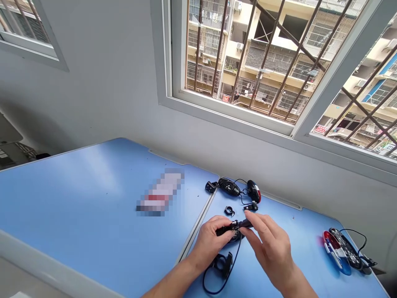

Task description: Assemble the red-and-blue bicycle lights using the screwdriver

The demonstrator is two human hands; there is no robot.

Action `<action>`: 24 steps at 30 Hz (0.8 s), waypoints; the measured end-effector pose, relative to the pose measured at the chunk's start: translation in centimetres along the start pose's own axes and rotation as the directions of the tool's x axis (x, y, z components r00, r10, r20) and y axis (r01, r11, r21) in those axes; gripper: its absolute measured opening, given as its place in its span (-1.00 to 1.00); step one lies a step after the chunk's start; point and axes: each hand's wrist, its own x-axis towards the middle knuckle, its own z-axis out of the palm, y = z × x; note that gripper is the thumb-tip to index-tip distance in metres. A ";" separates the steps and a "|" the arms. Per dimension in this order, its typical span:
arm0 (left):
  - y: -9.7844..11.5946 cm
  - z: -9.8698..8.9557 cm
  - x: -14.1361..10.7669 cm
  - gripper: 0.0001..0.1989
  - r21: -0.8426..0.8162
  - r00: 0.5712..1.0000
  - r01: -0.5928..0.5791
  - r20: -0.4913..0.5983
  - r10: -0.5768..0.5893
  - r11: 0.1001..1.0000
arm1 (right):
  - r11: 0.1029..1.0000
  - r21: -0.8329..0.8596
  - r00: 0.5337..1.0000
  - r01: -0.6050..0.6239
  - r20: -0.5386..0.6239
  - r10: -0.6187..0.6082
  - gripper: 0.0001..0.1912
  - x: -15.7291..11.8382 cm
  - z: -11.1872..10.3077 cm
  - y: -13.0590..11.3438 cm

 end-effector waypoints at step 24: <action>0.2 0.0 0.0 -0.88 0.004 1.000 0.010 -0.008 -0.010 1.000 | 0.998 0.031 0.994 -0.061 -0.089 0.064 -0.84 0.3 -0.1 -0.1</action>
